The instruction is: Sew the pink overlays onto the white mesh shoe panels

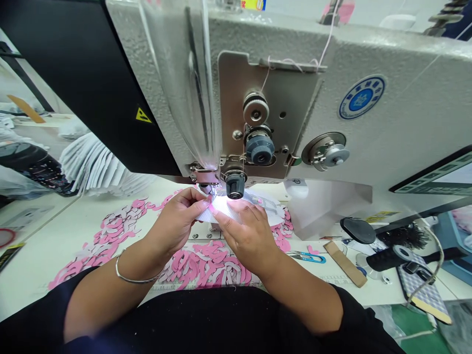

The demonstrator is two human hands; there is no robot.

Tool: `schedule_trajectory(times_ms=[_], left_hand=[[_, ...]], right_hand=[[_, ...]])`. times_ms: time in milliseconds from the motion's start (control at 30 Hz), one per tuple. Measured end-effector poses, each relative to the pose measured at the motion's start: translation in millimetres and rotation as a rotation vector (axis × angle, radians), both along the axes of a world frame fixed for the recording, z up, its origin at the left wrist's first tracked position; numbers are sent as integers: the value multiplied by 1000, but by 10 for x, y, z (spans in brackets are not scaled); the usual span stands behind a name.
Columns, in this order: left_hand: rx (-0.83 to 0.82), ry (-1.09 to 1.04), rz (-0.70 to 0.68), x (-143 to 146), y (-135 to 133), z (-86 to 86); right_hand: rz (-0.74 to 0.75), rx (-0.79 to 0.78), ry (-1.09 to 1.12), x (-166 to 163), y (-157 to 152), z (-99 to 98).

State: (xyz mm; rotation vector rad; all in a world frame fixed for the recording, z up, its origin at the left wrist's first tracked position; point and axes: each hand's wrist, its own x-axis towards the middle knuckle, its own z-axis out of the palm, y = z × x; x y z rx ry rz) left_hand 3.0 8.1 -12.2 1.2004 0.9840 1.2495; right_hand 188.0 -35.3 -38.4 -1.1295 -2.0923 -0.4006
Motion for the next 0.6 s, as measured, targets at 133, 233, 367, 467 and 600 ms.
schedule_trajectory(times_ms=[133, 233, 367, 467, 600], left_hand=[[-16, -34, -20, 13, 5, -1], [-20, -26, -27, 16, -9, 18], [-15, 7, -16, 35, -43, 32], [-19, -16, -16, 61, -59, 24], [-90, -95, -14, 87, -58, 51]], right_hand=[[3, 6, 6, 2, -8, 9], [7, -5, 11, 11, -15, 18], [22, -1, 28, 30, -16, 10], [32, 12, 35, 44, -10, -1], [32, 25, 20, 52, -2, -7]])
